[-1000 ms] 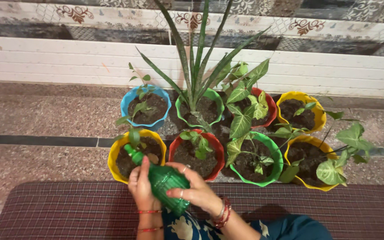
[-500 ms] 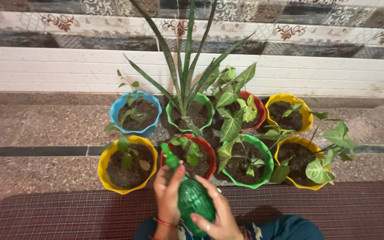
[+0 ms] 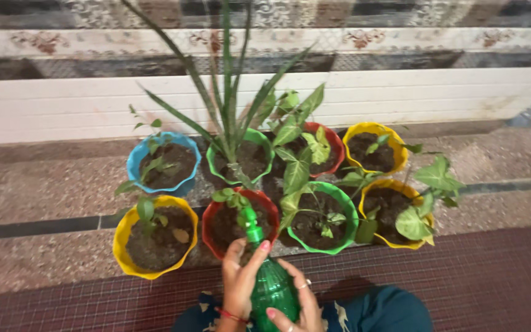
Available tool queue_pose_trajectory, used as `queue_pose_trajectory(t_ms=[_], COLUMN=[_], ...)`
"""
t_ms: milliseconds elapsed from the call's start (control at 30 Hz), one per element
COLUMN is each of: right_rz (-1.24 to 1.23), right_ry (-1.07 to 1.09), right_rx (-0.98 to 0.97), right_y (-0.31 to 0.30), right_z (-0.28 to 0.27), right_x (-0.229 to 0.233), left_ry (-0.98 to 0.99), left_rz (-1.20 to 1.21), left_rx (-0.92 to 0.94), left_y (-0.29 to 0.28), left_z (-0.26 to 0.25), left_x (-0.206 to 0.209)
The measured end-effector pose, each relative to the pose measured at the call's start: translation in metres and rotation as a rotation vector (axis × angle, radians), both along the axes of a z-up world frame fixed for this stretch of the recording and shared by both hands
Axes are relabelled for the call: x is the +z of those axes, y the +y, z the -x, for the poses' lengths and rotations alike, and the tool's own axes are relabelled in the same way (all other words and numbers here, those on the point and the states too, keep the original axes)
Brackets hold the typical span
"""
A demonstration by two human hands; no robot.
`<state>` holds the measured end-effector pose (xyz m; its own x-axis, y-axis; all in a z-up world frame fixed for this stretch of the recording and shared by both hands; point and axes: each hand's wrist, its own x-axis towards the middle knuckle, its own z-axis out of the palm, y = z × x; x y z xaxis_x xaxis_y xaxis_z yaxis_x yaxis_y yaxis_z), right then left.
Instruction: The person waters several potted plants arranged on a tiled floor using a green spray bottle. They systematically mist the leaves and soil of each plant, moving from one pot to the next.
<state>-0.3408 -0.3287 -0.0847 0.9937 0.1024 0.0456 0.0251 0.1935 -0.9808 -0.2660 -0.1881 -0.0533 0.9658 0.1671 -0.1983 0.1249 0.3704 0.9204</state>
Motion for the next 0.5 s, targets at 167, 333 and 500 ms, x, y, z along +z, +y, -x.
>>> queue_pose_trajectory(t_ms=[167, 333, 500], right_rz=[0.023, -0.007, 0.074], right_ry=[-0.043, 0.02, -0.074], right_rx=[0.023, -0.012, -0.051], right_y=[-0.001, -0.011, -0.019], right_z=[-0.001, 0.002, -0.006], right_x=[0.002, -0.014, -0.014], left_ry=[0.013, 0.049, -0.031], left_rz=[0.098, 0.073, 0.122], left_rx=[-0.011, -0.042, -0.047], left_y=[-0.001, -0.015, -0.024], left_z=[-0.002, -0.002, -0.007], left_x=[-0.008, -0.017, -0.03])
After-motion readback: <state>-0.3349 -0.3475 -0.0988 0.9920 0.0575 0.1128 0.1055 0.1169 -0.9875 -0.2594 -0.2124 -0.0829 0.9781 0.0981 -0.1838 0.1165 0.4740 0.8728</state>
